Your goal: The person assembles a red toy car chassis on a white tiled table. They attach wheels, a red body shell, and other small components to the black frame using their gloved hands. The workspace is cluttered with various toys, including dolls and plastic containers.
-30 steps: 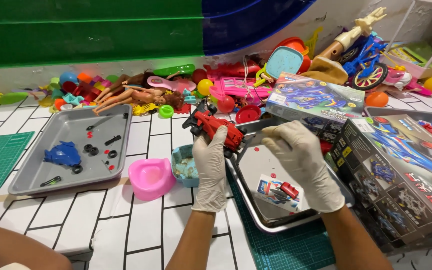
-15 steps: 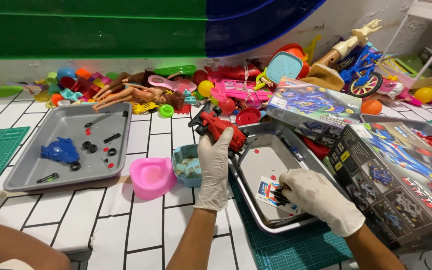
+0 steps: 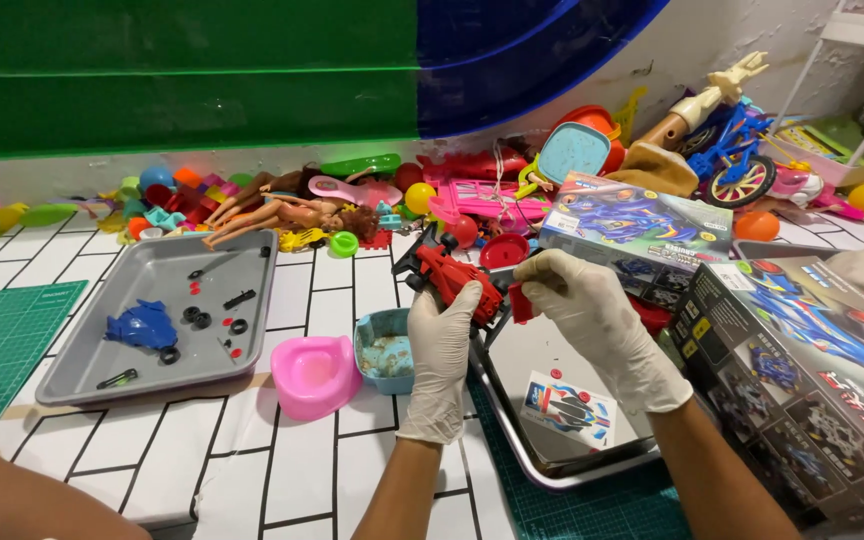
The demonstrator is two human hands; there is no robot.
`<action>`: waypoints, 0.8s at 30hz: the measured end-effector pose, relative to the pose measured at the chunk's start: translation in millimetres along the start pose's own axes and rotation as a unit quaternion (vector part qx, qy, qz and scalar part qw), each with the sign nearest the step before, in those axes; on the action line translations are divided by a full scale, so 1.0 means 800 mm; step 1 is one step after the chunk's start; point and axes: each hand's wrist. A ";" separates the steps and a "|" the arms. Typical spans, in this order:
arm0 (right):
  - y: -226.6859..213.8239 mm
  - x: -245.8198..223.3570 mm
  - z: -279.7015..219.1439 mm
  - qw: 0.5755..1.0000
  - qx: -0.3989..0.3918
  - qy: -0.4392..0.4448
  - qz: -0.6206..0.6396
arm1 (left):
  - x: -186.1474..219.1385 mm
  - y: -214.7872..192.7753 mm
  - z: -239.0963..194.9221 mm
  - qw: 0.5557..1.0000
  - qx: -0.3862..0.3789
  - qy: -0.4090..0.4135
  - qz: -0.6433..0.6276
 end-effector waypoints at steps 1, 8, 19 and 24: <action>0.004 -0.001 -0.001 1.000 -0.003 -0.002 0.001 | 0.000 0.001 0.002 1.000 0.003 0.002 0.000; 0.015 0.015 -0.011 0.980 -0.036 0.085 0.176 | 0.039 0.014 -0.036 1.000 0.010 0.030 -0.001; 0.013 -0.006 -0.028 0.979 -0.028 0.054 0.193 | 0.032 0.024 -0.048 0.997 -0.006 0.072 0.004; 0.011 -0.006 -0.026 0.980 -0.033 0.050 0.188 | 0.019 0.019 -0.040 0.998 0.010 0.069 -0.002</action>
Point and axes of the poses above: each hand's wrist, its own z-axis towards the middle knuckle, its own y-axis out of the palm, x = y × z, and after that the axes turned 5 degrees about y, right-handed
